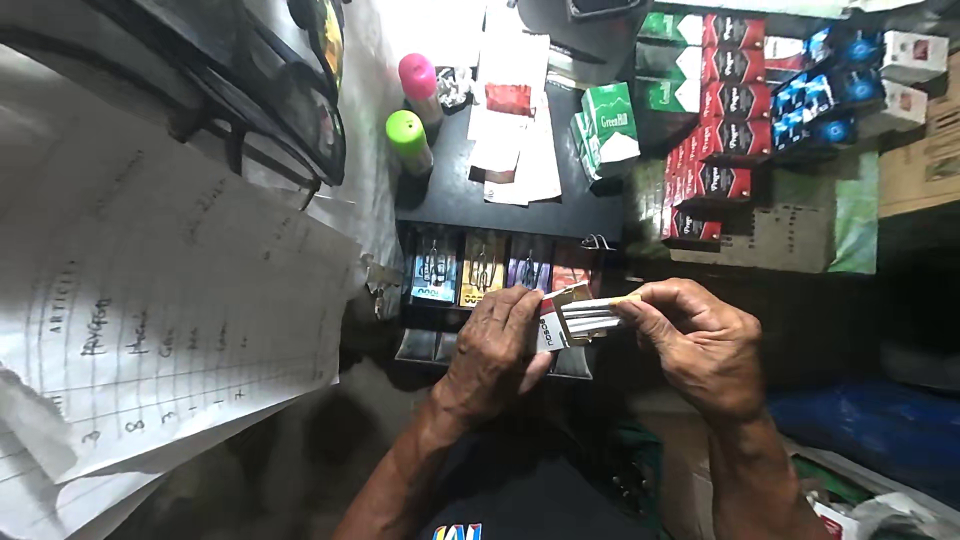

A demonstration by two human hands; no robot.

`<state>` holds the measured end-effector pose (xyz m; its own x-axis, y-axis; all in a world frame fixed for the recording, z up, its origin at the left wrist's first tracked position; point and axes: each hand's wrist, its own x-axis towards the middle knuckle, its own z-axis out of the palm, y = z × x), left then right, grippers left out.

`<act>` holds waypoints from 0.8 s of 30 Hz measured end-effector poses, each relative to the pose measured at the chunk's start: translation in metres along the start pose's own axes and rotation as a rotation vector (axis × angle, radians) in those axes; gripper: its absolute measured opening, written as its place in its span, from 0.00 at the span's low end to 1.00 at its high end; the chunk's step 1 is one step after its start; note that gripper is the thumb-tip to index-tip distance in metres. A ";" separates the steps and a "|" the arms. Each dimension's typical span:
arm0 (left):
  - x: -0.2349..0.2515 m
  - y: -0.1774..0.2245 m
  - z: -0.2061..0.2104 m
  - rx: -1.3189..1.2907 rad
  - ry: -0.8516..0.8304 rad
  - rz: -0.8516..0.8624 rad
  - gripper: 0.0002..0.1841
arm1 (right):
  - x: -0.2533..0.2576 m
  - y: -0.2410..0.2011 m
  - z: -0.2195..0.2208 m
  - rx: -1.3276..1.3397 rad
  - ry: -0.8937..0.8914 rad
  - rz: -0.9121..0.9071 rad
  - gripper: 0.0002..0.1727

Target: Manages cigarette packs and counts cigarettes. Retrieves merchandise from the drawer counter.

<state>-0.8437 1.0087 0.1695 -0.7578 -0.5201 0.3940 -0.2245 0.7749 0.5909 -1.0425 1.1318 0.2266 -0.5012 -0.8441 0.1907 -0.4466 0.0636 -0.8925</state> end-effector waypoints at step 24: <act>0.007 -0.006 0.015 -0.137 0.014 0.018 0.30 | 0.016 0.005 -0.009 -0.228 0.009 -0.197 0.08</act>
<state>-0.8567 1.0062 0.1584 -0.7518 -0.5126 0.4147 -0.1246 0.7281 0.6741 -1.0600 1.1233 0.2291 -0.3940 -0.8475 0.3556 -0.6902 0.0173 -0.7235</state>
